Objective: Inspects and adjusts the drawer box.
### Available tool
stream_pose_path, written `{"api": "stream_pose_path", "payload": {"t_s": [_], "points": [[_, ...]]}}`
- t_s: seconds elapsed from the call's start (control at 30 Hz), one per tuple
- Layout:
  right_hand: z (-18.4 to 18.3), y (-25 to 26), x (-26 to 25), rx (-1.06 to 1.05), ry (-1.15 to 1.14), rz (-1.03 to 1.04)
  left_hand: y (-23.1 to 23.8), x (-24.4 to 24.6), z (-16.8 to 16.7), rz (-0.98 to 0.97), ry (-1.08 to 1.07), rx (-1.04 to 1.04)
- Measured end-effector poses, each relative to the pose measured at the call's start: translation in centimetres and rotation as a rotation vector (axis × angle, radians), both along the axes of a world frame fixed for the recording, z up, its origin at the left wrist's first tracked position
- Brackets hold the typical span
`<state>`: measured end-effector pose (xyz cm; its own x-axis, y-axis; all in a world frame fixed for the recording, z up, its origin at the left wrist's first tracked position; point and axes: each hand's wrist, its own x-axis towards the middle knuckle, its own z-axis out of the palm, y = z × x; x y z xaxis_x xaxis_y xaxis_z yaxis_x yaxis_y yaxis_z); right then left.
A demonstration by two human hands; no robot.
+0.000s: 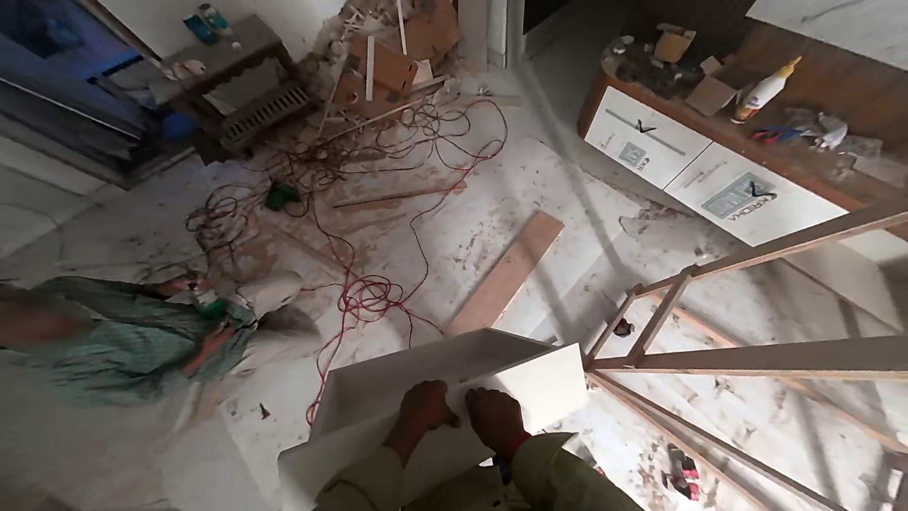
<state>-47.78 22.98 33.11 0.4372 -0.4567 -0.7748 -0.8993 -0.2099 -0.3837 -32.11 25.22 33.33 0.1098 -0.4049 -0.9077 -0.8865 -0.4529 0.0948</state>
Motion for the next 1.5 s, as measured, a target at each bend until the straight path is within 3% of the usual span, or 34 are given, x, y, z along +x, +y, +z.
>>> {"api": "stream_pose_path", "payload": {"t_s": [0.07, 0.2, 0.33, 0.43, 0.53, 0.63, 0.7, 0.77, 1.03, 1.2, 1.37, 1.43, 1.5], "points": [[-0.5, 0.0, -0.2, 0.097, -0.014, -0.095, 0.0, 0.0, 0.1, 0.001, 0.004, 0.013], [-3.2, 0.8, -0.7, 0.413, -0.207, -0.708, -0.3, 0.2, 0.4, 0.012, 0.013, 0.027], [-2.7, 1.9, -0.7, 0.841, -0.417, -1.304, -0.3, 0.6, 0.1, -0.002, 0.004, 0.019], [-3.0, 1.8, -0.2, 0.845, -0.429, -1.448, -0.6, 0.8, 0.1, -0.006, 0.014, 0.020], [-3.4, 1.1, 0.4, 0.569, -0.364, -1.263, -0.6, 1.0, 0.1, -0.007, 0.020, 0.024], [-2.4, -0.5, 0.9, 0.096, -0.178, -0.481, -0.8, 1.1, 0.3, -0.011, 0.016, 0.032], [-0.3, -0.7, 2.2, -0.060, -0.111, 0.020, -0.5, 1.1, 0.2, -0.026, 0.021, 0.013], [0.2, -0.5, 2.9, -0.162, -0.164, 0.282, -0.2, 1.0, 0.1, -0.038, 0.038, -0.010], [-0.9, -0.6, 1.6, -0.258, -0.146, 0.251, -0.4, 1.5, 0.1, 0.013, 0.043, -0.003], [-0.3, -2.2, 2.3, 0.036, -0.014, -0.133, -0.7, 1.4, 0.1, 0.006, 0.047, 0.014], [-2.2, -1.7, 1.5, 0.138, -0.145, -0.538, -0.7, 1.5, 0.0, 0.006, 0.036, 0.017], [-2.2, -1.1, 1.5, 0.066, -0.188, -0.535, -0.7, 1.4, -0.1, 0.004, 0.028, 0.019], [-2.1, -0.2, 1.6, -0.058, -0.212, -0.390, -0.6, 1.4, -0.3, 0.005, 0.025, 0.019]]}}
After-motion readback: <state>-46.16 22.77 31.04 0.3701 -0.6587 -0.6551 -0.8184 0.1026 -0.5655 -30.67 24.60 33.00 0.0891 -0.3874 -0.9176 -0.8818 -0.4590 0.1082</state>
